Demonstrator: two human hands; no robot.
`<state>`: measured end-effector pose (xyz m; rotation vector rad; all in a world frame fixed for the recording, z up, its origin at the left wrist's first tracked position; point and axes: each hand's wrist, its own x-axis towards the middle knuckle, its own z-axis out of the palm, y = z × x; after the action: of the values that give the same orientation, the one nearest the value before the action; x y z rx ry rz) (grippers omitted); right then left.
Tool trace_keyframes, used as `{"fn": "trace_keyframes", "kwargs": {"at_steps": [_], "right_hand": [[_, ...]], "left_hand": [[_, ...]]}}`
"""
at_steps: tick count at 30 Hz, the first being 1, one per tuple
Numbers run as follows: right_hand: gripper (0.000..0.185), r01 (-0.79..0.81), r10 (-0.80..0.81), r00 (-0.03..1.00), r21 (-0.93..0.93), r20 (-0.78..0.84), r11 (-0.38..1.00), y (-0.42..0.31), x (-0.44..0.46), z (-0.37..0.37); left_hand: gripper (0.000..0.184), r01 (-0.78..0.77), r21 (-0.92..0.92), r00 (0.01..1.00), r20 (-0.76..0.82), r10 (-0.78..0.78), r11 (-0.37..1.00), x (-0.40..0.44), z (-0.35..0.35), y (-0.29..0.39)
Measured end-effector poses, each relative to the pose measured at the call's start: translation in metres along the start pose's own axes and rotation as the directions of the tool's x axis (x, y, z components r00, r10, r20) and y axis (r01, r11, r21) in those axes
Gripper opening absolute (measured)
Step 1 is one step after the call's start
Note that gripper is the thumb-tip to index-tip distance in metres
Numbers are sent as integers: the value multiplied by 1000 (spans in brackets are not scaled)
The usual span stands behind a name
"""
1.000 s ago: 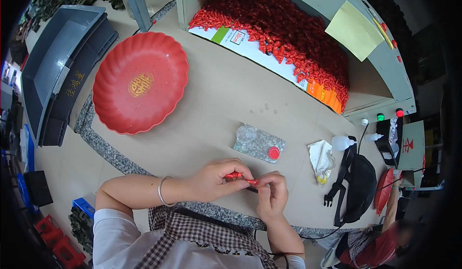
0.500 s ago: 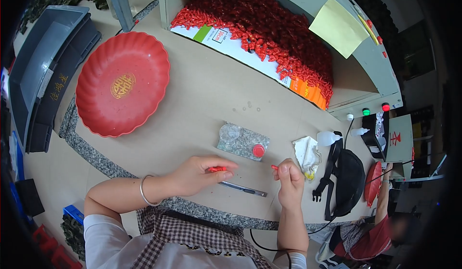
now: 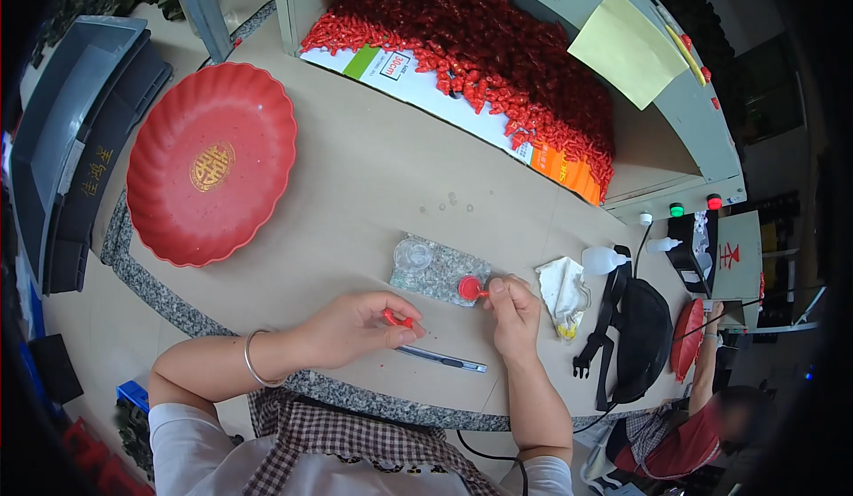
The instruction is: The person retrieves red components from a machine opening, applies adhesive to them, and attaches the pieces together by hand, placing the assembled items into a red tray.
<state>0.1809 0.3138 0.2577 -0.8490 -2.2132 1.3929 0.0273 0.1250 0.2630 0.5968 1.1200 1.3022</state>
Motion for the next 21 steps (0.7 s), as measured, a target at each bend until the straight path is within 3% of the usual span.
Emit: {"fn": "trace_keyframes", "kwargs": {"at_steps": [5,8,21], "right_hand": [[39,-8,8,1000,-15,-2,1000,5,1,1],[39,-36,36,999,8,-18,999,3,0,3],[38,-43,42,999,-47,-25,998,2,1,5]], "left_hand": [[20,-131,200,991,29,128,971,2,-4,-5],[22,-40,111,999,-11,42,993,-1,-1,-4],[22,-36,78,999,22,35,996,-2,-1,-2]]}}
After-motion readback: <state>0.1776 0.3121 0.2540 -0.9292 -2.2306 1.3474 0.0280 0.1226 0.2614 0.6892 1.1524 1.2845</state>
